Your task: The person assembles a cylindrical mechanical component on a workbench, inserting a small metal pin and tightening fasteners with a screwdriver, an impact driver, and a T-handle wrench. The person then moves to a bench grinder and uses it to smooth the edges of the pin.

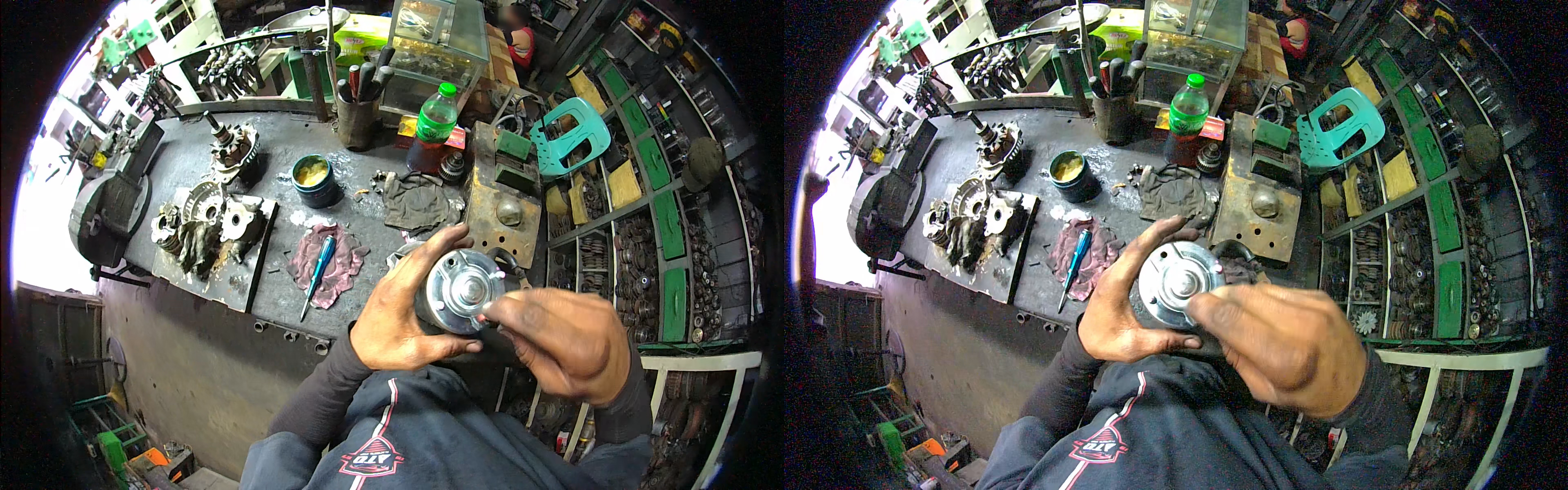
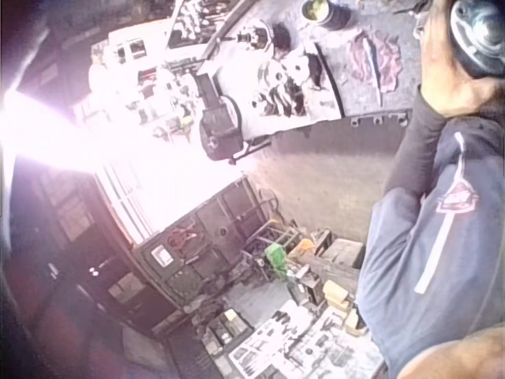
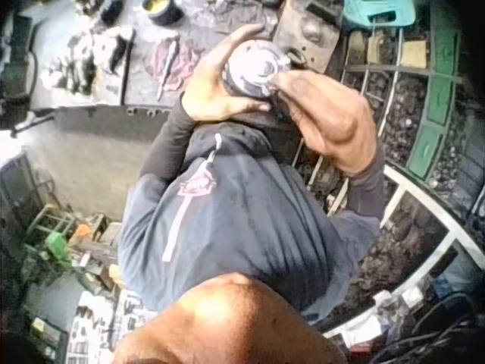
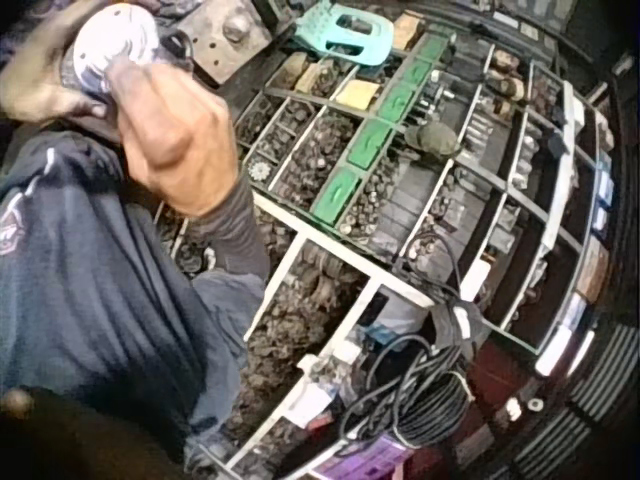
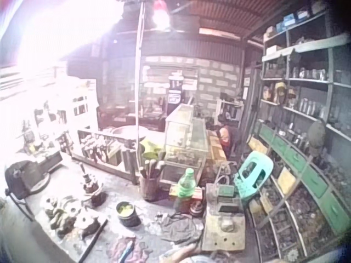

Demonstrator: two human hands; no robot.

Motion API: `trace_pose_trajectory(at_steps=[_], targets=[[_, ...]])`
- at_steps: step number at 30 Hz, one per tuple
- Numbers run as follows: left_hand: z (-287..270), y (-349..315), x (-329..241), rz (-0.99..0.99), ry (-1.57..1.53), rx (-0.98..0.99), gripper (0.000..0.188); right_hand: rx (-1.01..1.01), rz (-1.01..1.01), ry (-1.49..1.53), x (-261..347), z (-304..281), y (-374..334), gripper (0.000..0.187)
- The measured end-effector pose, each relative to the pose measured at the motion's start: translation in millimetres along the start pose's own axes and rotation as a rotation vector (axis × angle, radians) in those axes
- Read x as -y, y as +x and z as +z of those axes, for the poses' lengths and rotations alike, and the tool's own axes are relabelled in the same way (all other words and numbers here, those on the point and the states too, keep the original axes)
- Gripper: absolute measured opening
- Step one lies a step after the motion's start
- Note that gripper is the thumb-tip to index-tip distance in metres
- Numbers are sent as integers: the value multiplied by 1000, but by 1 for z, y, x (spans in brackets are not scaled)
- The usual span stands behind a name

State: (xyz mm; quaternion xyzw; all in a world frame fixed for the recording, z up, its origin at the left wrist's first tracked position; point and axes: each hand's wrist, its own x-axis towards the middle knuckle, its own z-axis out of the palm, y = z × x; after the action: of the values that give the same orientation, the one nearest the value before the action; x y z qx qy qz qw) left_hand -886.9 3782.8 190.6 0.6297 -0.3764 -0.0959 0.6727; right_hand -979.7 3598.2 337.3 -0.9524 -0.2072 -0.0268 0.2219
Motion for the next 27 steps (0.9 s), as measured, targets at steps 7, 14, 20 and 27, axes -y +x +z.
trace_pose_trajectory(at_steps=[7, 14, 20, 27], targets=[[0, 7, 2, 10, 52, 37, 103, 59, -72, -119, 3, -17, 8, 48], [-2, 6, 8, 24, 18, 41, 103, 239, -64, -319, 1, 3, 17, 27], [-6, -2, 16, 75, 75, 56, 123, 284, -14, -528, 9, -2, 26, 30], [-91, -85, 76, -462, -118, -276, 71, 394, -128, -615, 6, 7, 29, 16]])
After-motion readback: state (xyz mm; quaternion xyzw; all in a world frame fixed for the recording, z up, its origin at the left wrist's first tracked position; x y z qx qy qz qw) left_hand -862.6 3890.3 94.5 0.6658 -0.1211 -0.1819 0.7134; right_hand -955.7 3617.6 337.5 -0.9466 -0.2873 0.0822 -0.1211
